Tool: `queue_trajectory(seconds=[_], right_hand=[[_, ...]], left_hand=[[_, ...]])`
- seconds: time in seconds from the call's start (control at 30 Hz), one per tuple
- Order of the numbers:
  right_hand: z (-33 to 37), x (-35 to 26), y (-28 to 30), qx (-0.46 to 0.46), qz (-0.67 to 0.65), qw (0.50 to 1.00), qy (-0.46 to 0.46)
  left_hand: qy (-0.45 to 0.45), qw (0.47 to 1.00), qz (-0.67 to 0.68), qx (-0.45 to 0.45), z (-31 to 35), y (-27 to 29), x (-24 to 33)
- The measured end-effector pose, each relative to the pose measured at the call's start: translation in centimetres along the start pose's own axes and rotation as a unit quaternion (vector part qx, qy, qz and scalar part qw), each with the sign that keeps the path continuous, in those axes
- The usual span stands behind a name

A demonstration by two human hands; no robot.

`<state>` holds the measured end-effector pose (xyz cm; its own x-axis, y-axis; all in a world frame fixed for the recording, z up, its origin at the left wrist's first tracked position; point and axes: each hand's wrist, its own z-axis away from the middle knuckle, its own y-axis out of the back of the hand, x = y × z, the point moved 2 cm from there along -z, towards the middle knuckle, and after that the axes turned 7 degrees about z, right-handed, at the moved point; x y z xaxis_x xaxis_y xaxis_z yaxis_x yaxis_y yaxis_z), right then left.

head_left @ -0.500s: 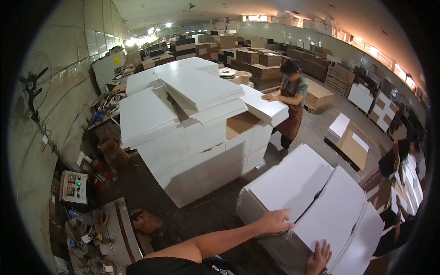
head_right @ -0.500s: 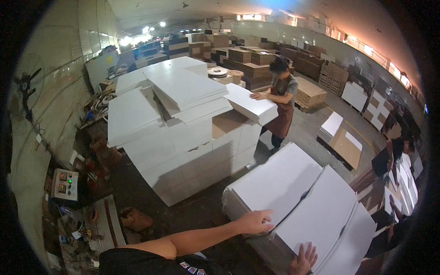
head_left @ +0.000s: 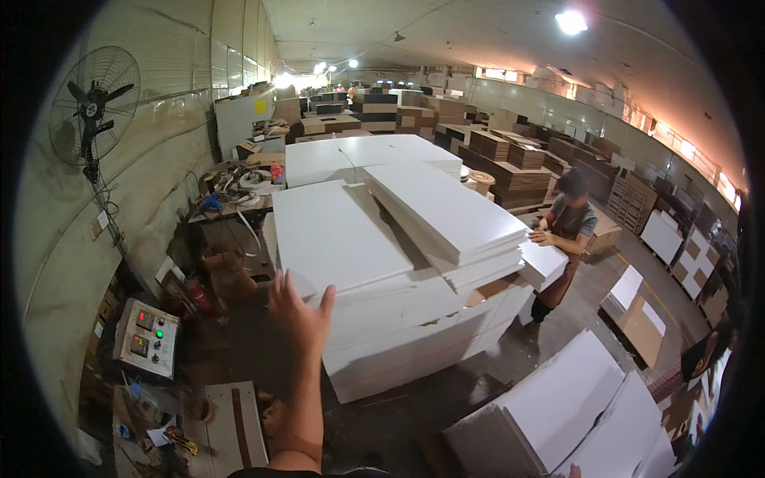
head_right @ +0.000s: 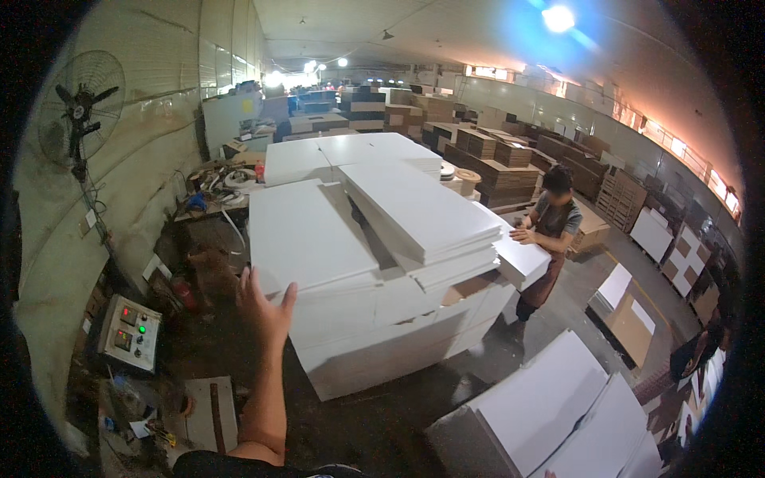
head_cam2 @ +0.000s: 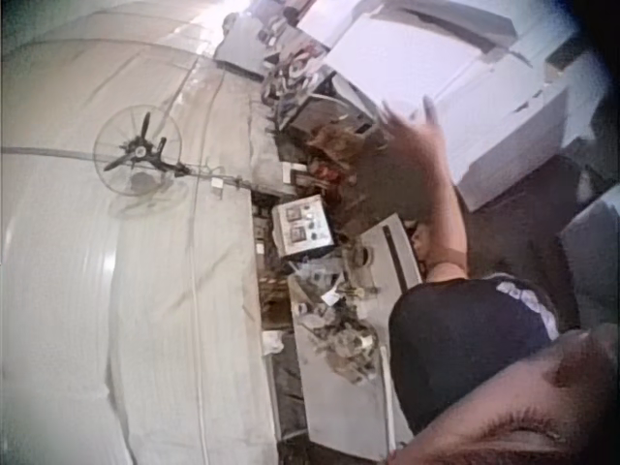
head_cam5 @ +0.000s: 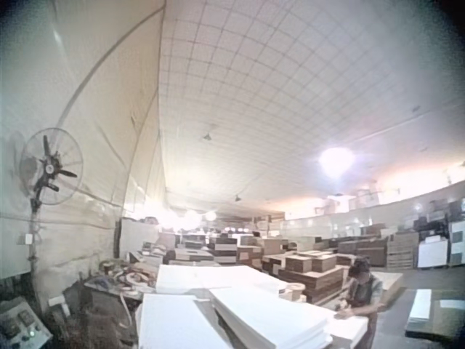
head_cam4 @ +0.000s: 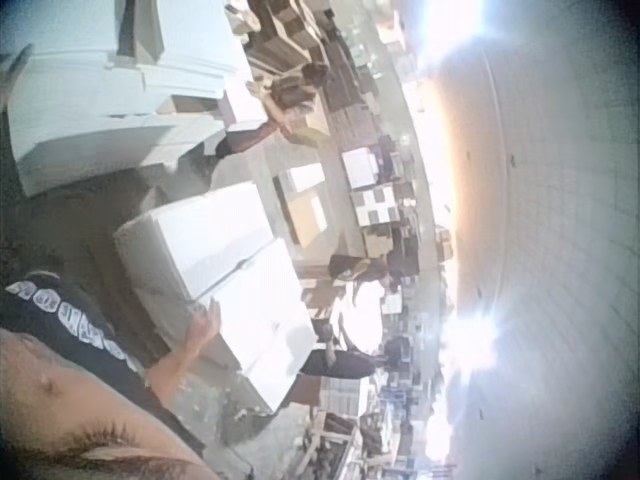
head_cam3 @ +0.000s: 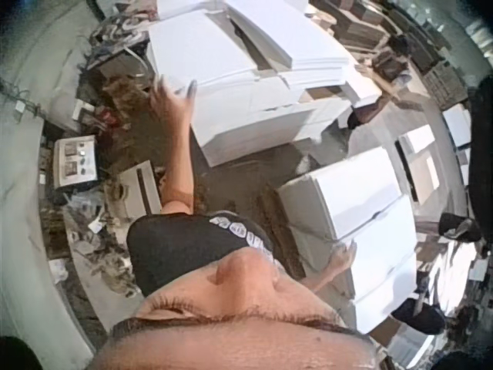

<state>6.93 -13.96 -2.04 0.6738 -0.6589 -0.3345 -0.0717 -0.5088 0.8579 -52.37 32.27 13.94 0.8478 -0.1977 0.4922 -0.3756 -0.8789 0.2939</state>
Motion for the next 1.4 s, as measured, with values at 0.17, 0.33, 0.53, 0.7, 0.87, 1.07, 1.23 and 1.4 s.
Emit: queue_trajectory(seconds=[0.17, 0.33, 0.53, 0.7, 0.87, 1.07, 1.23, 1.4], right_hand=[[-2.8, -11.1, -3.8, -0.029, 0.061, 0.99, 0.121], [-6.3, -18.9, -4.6, -0.007, 0.023, 0.988, 0.15], [-8.2, -24.7, -4.7, -0.075, -0.044, 0.964, 0.251], [-9.3, -26.8, -6.1, -0.106, -0.13, 0.927, 0.336], [-11.6, -25.6, -6.7, -0.118, -0.237, 0.876, 0.403], [-13.9, -21.3, -7.3, -0.168, -0.292, 0.856, 0.392], [-13.6, -19.8, -7.7, -0.317, -0.351, 0.828, 0.302], [-11.2, -23.4, -9.2, -0.583, -0.454, 0.637, 0.22]], left_hand=[[0.122, 0.981, 0.05, -0.143, -2.6, 0.6, -6.3], [0.185, 0.965, 0.105, -0.155, -3.2, 1.9, -7.7], [0.256, 0.939, 0.051, -0.223, -3.5, 3.2, -7.3], [0.229, 0.943, 0.074, -0.229, -3.6, 2.7, -8.3], [0.311, 0.884, 0.283, -0.204, -3.3, 0.4, -10.8], [0.53, 0.745, 0.391, -0.11, -3.5, 0.5, -11.4], [0.523, 0.761, 0.368, -0.109, 0.6, 4.4, -6.5], [0.537, 0.742, 0.398, -0.055, 8.3, 11.9, 0.6]])
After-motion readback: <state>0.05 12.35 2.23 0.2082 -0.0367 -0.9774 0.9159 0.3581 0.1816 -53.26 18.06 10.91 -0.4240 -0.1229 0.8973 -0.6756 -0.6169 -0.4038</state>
